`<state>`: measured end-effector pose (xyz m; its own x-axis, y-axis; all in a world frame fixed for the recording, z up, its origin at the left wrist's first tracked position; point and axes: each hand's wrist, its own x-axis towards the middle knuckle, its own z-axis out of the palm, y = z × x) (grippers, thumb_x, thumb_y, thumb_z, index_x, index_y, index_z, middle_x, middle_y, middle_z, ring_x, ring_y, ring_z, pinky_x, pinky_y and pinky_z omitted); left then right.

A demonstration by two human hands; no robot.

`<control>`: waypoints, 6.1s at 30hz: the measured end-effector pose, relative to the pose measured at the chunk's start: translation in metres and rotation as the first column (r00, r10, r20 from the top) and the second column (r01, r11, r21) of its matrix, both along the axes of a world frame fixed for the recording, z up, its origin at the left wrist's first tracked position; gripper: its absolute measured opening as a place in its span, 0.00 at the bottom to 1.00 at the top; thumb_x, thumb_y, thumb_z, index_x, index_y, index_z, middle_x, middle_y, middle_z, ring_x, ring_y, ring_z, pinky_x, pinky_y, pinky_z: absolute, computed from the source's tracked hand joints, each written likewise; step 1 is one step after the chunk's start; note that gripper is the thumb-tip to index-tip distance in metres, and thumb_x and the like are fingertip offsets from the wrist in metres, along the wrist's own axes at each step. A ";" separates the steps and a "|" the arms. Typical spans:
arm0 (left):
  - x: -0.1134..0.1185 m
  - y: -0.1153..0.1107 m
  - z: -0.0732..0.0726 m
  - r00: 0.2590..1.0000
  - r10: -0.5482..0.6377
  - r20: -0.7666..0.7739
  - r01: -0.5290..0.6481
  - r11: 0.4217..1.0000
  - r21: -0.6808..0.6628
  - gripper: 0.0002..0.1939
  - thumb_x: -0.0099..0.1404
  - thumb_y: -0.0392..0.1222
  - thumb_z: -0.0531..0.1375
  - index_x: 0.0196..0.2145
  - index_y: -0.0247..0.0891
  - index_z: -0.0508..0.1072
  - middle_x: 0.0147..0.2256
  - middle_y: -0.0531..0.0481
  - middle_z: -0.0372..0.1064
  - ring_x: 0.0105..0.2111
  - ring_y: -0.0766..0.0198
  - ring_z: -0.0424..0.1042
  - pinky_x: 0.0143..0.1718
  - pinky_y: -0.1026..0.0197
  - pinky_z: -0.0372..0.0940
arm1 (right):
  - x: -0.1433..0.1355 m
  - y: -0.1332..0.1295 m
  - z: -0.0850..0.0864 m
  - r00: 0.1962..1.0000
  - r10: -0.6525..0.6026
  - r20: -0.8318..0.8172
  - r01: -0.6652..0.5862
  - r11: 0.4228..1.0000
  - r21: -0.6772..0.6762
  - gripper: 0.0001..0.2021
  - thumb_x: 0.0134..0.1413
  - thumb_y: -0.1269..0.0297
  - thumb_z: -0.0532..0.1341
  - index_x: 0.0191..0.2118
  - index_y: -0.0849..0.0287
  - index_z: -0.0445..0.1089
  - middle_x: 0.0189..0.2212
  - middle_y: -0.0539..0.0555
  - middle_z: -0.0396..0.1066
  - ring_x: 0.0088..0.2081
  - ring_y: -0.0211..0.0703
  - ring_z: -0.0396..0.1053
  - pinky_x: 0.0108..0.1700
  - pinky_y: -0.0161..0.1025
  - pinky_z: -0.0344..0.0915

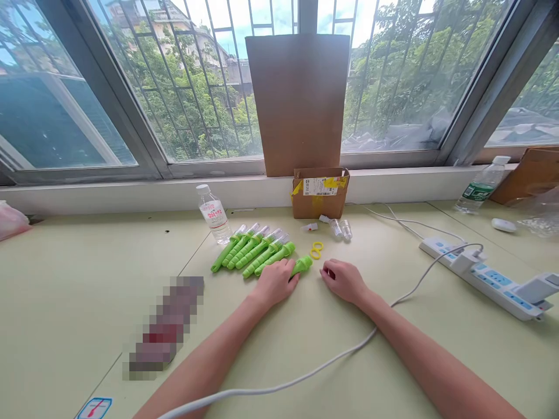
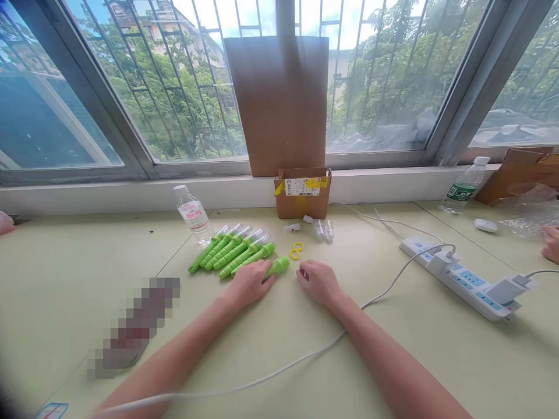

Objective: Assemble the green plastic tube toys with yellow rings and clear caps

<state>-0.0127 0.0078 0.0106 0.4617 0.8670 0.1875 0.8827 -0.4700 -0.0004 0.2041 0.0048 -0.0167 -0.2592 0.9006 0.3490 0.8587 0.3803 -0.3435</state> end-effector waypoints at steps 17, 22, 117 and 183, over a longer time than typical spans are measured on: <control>0.001 0.001 -0.002 1.000 -0.010 0.009 0.010 1.000 0.005 0.10 0.65 0.47 0.49 0.36 0.39 0.64 0.34 0.48 0.69 0.34 0.58 0.70 0.29 0.61 0.58 | 0.001 0.001 -0.002 1.000 0.000 -0.031 -0.001 1.000 -0.017 0.11 0.56 0.64 0.52 0.23 0.57 0.59 0.23 0.47 0.66 0.23 0.35 0.58 0.27 0.33 0.48; 0.001 0.000 0.000 1.000 -0.003 0.004 0.003 1.000 0.001 0.10 0.65 0.47 0.49 0.36 0.39 0.64 0.34 0.47 0.69 0.33 0.58 0.70 0.29 0.60 0.58 | 0.001 0.001 -0.002 0.999 0.005 -0.038 -0.005 1.000 -0.013 0.12 0.56 0.65 0.52 0.23 0.57 0.58 0.22 0.47 0.65 0.23 0.35 0.58 0.27 0.33 0.48; 0.002 -0.001 0.002 1.000 0.011 0.000 -0.011 1.000 0.009 0.11 0.65 0.47 0.49 0.35 0.39 0.66 0.33 0.47 0.70 0.31 0.58 0.70 0.27 0.61 0.56 | -0.003 0.003 -0.004 0.898 0.148 -0.413 0.047 0.904 0.425 0.12 0.58 0.71 0.53 0.46 0.54 0.68 0.35 0.53 0.71 0.33 0.40 0.69 0.34 0.36 0.67; 0.001 -0.001 -0.003 0.968 -0.220 0.119 0.202 0.968 0.148 0.15 0.70 0.45 0.45 0.46 0.36 0.65 0.37 0.45 0.72 0.37 0.59 0.71 0.32 0.61 0.63 | -0.005 -0.004 0.004 0.751 0.149 -0.643 -0.197 0.980 -0.003 0.21 0.53 0.55 0.60 0.50 0.60 0.69 0.33 0.55 0.73 0.25 0.37 0.70 0.26 0.35 0.71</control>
<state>-0.0121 0.0070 0.0077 0.5943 0.7153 0.3676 0.7598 -0.6493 0.0352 0.1987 0.0004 -0.0130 -0.1529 0.8893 0.4309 0.3540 0.4564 -0.8163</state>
